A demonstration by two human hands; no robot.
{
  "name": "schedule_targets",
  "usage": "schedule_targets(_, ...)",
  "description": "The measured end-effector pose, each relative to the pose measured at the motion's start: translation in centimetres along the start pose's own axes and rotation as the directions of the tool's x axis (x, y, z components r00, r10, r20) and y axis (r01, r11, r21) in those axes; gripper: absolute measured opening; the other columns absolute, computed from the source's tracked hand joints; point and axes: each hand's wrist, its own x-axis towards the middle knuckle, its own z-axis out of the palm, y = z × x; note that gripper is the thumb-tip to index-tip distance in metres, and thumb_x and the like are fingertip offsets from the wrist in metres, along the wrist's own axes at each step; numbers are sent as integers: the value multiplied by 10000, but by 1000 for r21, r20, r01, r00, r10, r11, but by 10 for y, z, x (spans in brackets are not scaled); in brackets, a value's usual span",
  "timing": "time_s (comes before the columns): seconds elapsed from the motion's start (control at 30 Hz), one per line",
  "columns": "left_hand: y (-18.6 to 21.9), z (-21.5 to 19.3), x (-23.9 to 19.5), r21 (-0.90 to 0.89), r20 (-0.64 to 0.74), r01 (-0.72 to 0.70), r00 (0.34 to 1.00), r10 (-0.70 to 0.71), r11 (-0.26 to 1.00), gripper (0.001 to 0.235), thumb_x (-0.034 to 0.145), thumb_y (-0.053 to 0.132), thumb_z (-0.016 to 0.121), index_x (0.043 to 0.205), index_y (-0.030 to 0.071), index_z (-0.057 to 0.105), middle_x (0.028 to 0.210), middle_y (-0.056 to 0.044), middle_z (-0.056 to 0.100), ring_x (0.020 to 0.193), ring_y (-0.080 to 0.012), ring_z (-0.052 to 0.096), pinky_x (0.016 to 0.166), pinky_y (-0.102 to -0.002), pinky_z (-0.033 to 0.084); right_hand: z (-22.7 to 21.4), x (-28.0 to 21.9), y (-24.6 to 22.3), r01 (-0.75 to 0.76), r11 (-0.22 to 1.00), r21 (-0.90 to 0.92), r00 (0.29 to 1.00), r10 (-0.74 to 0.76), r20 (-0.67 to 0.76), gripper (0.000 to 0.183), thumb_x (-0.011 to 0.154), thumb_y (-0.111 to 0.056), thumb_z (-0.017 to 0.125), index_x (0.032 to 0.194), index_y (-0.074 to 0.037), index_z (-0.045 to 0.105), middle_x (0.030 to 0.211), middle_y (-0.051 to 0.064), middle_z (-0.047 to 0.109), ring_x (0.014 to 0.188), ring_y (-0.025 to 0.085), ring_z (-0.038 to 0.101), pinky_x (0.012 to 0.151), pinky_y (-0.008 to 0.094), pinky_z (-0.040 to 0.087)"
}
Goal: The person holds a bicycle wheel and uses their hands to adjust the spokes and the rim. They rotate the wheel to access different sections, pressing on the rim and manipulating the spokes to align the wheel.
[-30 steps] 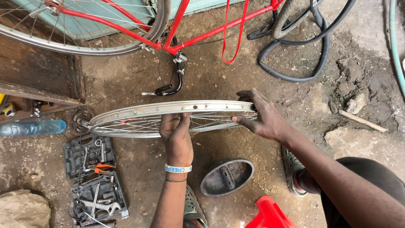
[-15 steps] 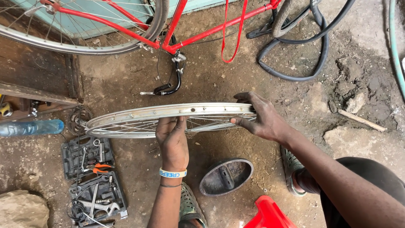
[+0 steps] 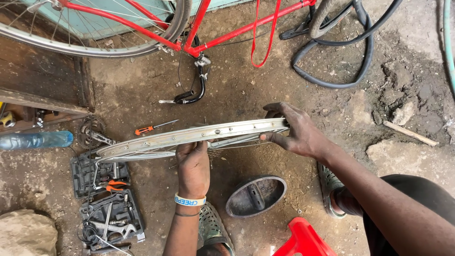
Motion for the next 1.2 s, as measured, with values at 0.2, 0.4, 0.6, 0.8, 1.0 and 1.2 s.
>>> schedule_targets(0.2,12,4,1,-71,114,20,993,-11,997,120,1011,158,567,1010,84,661,911,-58,518,926,-150,460,935,-370,403,-3,-1,1,-27,1000,-4,999,27,32,690,830,-280,831,1336,83,534,1016,256,697,958,444,708,850,594,582)
schedule_targets(0.4,4,9,-11,-46,97,32,995,-27,998,138,989,117,587,1038,16,666,962,-133,584,983,-205,545,963,-413,443,0,-7,31,-53,998,-27,998,54,36,616,848,-166,790,1359,58,530,1006,243,694,929,436,717,828,593,592)
schedule_targets(0.6,-1,6,-17,63,46,18,999,-21,998,193,967,70,611,1108,-23,703,1096,-157,682,1088,-162,539,1060,-429,438,-3,-13,24,-71,996,-45,996,73,49,541,838,-68,744,1322,75,548,990,248,700,923,441,728,830,576,601)
schedule_targets(0.8,-7,2,-18,46,-49,16,999,-14,999,198,967,79,616,1131,48,723,1115,-93,702,1076,-130,546,1060,-408,428,10,-17,58,-1,987,-163,999,-7,-45,511,821,-181,785,1264,8,613,984,172,683,941,372,712,830,517,601)
schedule_targets(1.0,2,7,-13,-11,-83,27,996,-28,1000,207,951,90,648,1140,88,733,1118,-68,697,1081,-142,559,1059,-391,428,34,-40,40,205,919,-337,818,-350,-456,289,873,-157,829,879,-110,544,775,34,479,665,251,498,647,385,464)
schedule_targets(1.2,5,10,-2,17,-35,-7,999,7,1000,94,987,135,603,925,88,656,872,-43,535,968,-144,476,1006,-366,385,45,-36,12,248,962,-115,800,-270,-536,332,853,-37,843,748,-94,533,635,29,536,516,212,544,496,297,452)
